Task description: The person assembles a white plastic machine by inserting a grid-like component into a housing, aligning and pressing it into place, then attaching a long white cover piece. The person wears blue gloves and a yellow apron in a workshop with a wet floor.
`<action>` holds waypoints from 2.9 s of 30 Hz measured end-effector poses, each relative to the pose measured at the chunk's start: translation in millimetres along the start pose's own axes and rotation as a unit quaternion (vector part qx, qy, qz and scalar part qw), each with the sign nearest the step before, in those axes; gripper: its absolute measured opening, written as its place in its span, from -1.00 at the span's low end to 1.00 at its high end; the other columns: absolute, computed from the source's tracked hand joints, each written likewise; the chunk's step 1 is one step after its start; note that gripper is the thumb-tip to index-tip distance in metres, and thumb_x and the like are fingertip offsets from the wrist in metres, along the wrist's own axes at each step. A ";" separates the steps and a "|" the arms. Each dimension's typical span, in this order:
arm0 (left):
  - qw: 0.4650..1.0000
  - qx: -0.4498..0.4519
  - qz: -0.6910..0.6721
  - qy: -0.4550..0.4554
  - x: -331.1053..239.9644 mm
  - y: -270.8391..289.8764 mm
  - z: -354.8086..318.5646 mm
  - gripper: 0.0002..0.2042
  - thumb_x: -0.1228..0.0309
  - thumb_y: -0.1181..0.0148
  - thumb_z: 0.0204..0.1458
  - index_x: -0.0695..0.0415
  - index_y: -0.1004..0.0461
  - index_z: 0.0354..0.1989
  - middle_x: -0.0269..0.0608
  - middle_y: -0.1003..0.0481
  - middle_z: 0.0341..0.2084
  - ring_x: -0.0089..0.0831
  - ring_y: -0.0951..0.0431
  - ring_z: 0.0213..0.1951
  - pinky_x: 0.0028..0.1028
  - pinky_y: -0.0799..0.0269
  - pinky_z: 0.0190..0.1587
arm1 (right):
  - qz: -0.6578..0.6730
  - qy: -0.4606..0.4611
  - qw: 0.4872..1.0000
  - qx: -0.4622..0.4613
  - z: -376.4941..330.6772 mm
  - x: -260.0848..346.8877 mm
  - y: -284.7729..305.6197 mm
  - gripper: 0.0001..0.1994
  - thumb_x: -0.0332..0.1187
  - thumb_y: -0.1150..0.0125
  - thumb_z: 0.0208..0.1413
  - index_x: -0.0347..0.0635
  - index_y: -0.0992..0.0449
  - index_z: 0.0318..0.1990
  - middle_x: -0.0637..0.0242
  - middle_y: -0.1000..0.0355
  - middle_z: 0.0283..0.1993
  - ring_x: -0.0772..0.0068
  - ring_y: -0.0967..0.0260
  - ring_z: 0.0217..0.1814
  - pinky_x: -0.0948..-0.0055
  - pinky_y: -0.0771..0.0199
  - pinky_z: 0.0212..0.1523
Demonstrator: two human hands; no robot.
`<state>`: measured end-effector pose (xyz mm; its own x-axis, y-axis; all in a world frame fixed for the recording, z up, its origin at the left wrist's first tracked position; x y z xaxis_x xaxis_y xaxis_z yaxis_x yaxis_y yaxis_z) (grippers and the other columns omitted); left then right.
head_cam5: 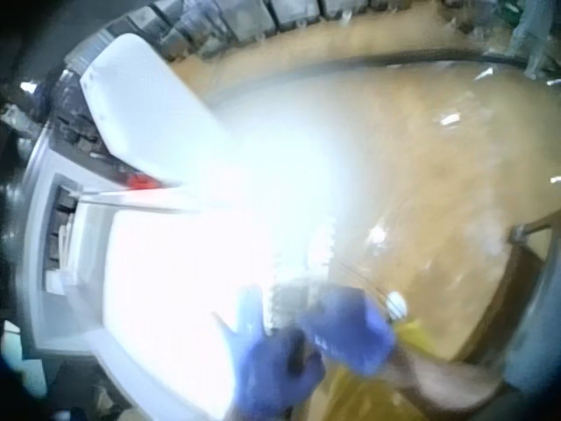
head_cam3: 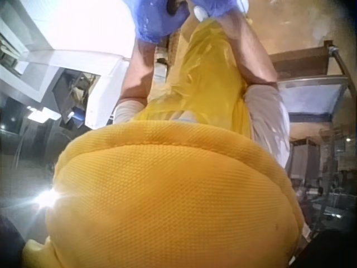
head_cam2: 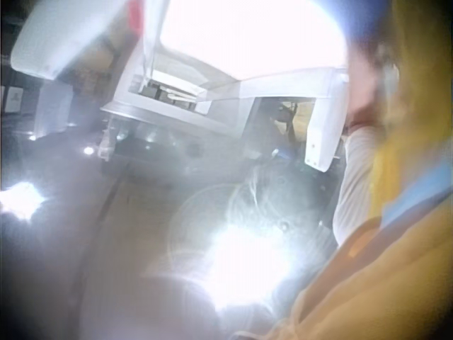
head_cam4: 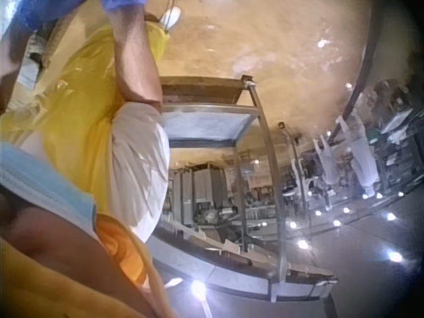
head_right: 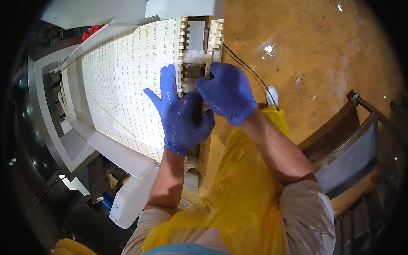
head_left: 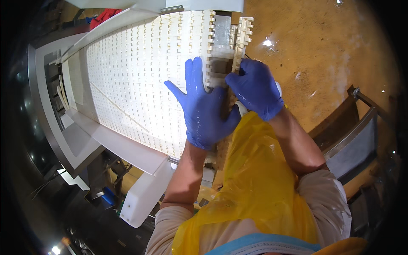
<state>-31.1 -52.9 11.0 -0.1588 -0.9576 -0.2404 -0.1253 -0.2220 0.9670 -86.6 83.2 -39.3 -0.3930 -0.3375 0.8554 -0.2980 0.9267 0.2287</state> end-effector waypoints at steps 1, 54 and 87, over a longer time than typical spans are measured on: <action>1.000 -0.008 -0.015 0.002 -3.5 4.9 3.2 -0.64 0.12 -0.44 -0.28 0.03 -0.66 -0.30 0.52 -0.08 0.43 0.45 0.06 0.52 0.73 0.35 0.21 | -0.002 -0.020 1.000 -0.003 -1.6 2.5 0.2 -0.69 -0.22 -0.30 0.03 -0.39 -0.60 -0.38 -0.13 -0.55 -0.45 -0.07 -0.56 -0.41 0.14 -0.56 -0.28; 0.965 -0.197 -0.152 -0.078 20.7 -4.5 -16.2 -0.85 0.39 -0.37 -0.14 0.20 -0.57 -0.49 0.25 -0.14 0.46 0.24 -0.09 0.50 0.69 0.57 0.33 | -0.136 -0.016 0.987 -0.088 51.1 13.8 0.3 -0.36 0.00 -0.55 -0.11 -0.46 -0.60 -0.06 -0.10 -0.66 -0.12 0.13 -0.66 -0.07 0.25 -0.63 -0.02; 0.988 -0.106 -0.114 -0.027 13.3 -2.6 -14.8 -0.62 0.59 -0.31 -0.21 0.06 -0.55 -0.12 0.34 -0.22 0.45 0.27 -0.12 0.52 0.35 0.57 0.49 | 0.551 0.033 0.833 0.034 -10.1 -77.4 -97.3 -0.27 -0.21 -0.55 0.10 -0.27 -0.28 0.33 0.23 -0.44 0.20 0.45 -0.44 0.17 0.37 -0.53 0.17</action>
<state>-18.4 -67.8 6.6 -0.2021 -0.8686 -0.4524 0.0424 -0.4693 0.8820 -18.4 20.8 -123.0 -0.4133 0.7241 0.5522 0.1627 0.6554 -0.7376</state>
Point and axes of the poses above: each hand's wrist, its own z-axis towards the middle knuckle, its own y-axis out of the back of the hand, x = y × z, the point moved 4 cm from there along z, towards the middle knuckle
